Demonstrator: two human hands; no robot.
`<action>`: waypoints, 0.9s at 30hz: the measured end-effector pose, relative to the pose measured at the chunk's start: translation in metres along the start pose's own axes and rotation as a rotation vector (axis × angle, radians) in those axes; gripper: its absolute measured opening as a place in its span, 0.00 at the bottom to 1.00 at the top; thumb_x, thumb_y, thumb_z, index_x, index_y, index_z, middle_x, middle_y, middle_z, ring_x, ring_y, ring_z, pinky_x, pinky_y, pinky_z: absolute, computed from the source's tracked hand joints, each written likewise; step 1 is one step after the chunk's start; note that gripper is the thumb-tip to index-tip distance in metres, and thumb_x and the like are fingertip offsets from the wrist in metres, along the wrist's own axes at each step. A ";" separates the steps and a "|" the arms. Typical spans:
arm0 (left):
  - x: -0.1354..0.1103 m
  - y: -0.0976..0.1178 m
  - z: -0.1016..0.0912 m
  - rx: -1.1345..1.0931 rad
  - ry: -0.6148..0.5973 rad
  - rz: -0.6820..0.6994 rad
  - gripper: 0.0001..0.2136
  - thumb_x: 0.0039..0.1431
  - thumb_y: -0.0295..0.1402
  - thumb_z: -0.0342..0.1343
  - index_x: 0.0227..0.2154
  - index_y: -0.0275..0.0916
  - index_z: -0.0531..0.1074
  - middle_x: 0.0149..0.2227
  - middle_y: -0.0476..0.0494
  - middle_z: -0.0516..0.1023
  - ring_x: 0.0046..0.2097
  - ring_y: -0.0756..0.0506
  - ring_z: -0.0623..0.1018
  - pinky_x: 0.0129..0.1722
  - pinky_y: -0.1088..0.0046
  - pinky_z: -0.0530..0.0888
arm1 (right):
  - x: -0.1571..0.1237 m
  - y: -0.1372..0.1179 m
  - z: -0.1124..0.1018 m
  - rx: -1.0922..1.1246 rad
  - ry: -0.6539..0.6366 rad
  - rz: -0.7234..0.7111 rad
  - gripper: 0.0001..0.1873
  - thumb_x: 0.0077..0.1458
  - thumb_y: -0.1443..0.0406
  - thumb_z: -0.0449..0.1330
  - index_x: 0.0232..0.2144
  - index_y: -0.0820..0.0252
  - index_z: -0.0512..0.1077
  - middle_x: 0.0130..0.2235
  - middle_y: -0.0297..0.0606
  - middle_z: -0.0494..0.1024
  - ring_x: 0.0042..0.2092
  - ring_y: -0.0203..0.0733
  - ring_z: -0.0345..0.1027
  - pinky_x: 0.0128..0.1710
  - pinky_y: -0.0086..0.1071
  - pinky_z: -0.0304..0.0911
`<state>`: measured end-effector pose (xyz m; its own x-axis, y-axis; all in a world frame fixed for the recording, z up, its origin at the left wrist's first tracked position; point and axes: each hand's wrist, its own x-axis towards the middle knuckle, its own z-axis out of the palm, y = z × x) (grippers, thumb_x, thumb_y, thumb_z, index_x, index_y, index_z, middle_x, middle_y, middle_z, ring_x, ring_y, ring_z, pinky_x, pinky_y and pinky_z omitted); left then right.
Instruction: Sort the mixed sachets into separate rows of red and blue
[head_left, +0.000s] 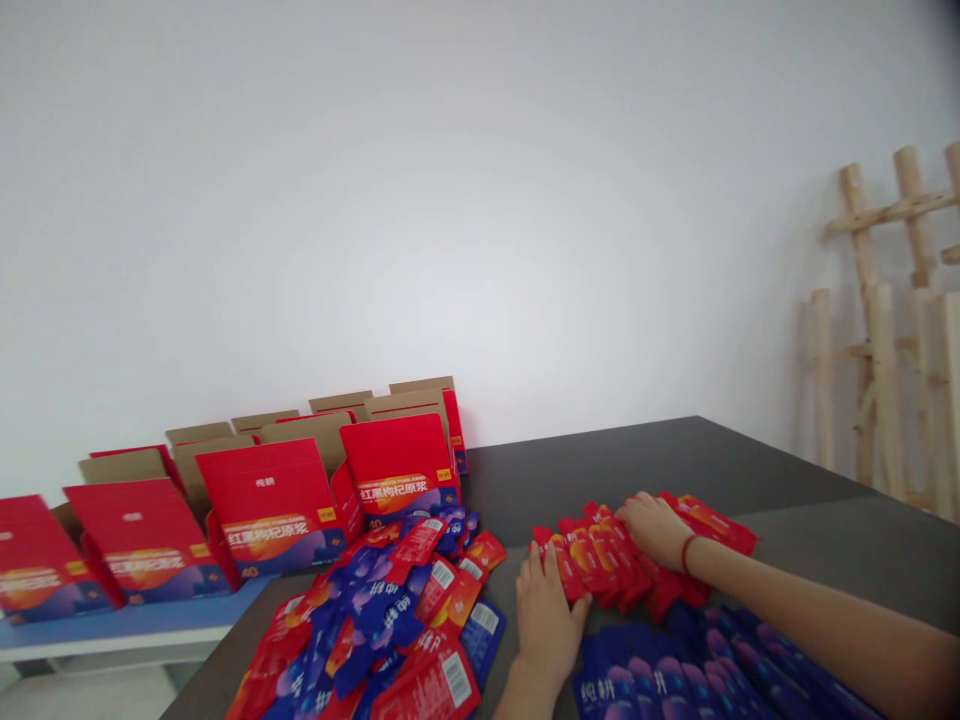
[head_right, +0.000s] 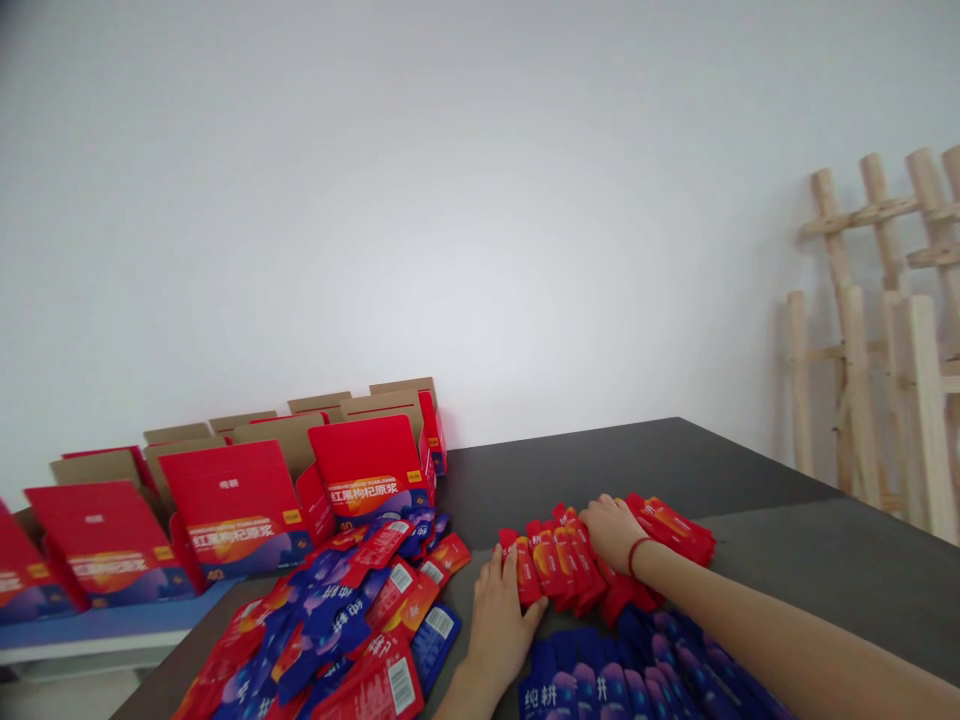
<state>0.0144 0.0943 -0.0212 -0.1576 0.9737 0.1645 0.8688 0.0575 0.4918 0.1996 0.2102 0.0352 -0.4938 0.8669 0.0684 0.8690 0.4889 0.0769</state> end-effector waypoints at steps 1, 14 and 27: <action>0.000 0.001 0.001 0.000 0.006 -0.003 0.34 0.52 0.40 0.53 0.62 0.35 0.57 0.65 0.36 0.56 0.63 0.34 0.58 0.62 0.60 0.52 | -0.002 0.000 0.000 0.006 0.000 -0.004 0.16 0.56 0.75 0.50 0.39 0.62 0.76 0.43 0.49 0.76 0.50 0.54 0.64 0.45 0.41 0.57; 0.002 0.003 0.009 0.014 0.041 -0.001 0.45 0.40 0.46 0.64 0.62 0.37 0.57 0.65 0.37 0.57 0.62 0.33 0.58 0.61 0.58 0.52 | 0.031 -0.005 0.010 0.091 -0.082 0.167 0.16 0.61 0.58 0.57 0.48 0.60 0.68 0.49 0.41 0.72 0.46 0.44 0.69 0.46 0.45 0.66; 0.001 0.005 0.009 0.023 0.034 -0.001 0.44 0.41 0.45 0.62 0.63 0.38 0.56 0.65 0.37 0.57 0.63 0.33 0.57 0.61 0.57 0.52 | 0.000 0.006 0.007 0.183 -0.124 0.099 0.10 0.56 0.67 0.60 0.42 0.63 0.72 0.41 0.41 0.77 0.43 0.44 0.71 0.44 0.40 0.65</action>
<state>0.0225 0.0978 -0.0265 -0.1739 0.9656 0.1932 0.8793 0.0639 0.4720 0.2047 0.2133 0.0290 -0.4077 0.9113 -0.0573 0.9101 0.4004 -0.1065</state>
